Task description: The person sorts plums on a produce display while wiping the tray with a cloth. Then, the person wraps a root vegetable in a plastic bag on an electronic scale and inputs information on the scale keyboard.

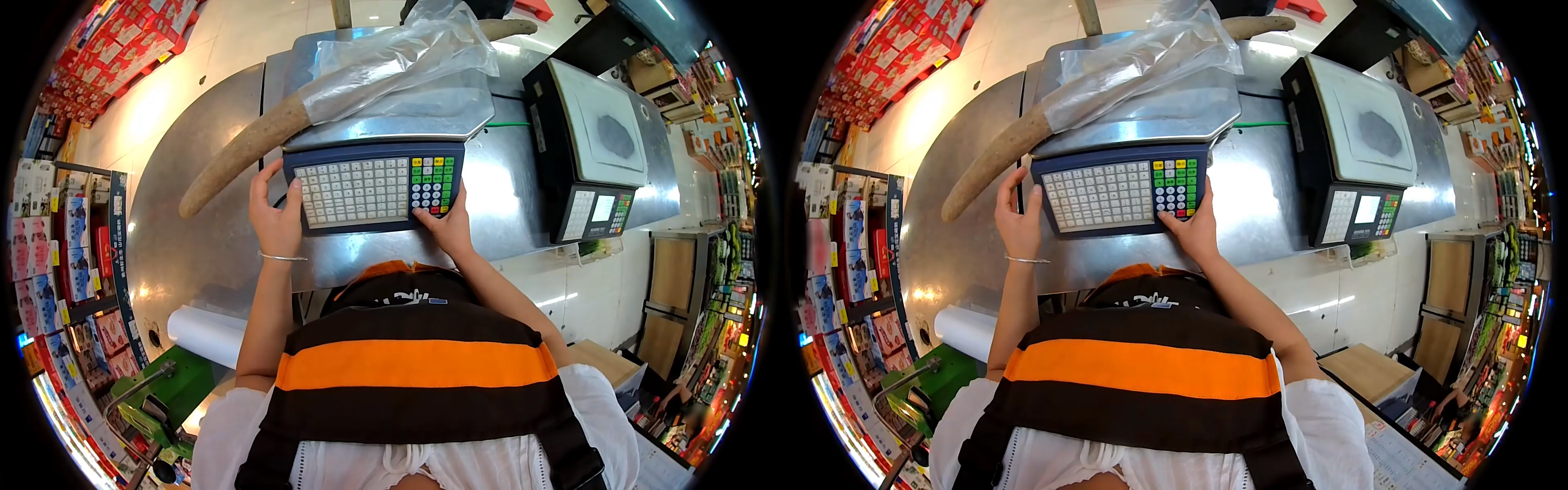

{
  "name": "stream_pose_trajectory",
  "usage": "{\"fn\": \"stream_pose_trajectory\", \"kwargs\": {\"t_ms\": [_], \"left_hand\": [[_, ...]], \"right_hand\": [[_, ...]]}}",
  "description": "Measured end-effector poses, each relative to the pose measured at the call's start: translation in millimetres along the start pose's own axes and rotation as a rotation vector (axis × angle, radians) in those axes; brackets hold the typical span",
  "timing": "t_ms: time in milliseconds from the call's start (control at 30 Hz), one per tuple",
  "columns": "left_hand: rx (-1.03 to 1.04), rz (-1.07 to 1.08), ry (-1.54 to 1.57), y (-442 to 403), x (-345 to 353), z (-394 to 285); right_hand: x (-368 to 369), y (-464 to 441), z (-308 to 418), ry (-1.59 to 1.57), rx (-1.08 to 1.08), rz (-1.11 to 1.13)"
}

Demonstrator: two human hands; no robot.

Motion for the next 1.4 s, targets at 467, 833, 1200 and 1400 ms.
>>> {"fn": "stream_pose_trajectory", "kwargs": {"t_ms": [467, 833, 1200, 1400], "left_hand": [[-0.053, 0.055, -0.004, 3.0, -5.4, 2.0], [-0.053, 0.049, -0.023, 5.8, -8.5, 13.3], [-0.049, 0.077, 0.027, 4.7, 4.6, 3.7], [-0.001, 0.04, -0.047, 7.2, 10.3, -5.2]], "right_hand": [[1.3, -9.4, -12.1, 0.018, 0.094, -0.029], [3.6, -7.8, -3.2, 0.074, 0.121, -0.022], [-14.6, -8.1, -15.1, 0.031, 0.083, 0.129], [-41.4, -15.1, -30.1, -0.068, 0.114, 0.395]]}}
Point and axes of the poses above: each hand's wrist, its own y-axis away from the middle knuckle, its own x-axis out of the palm, z = x × y, the point moved 1 cm from there along -y, towards the middle knuckle, and after that the axes turned 2 degrees about -z, right-handed, at the moved point
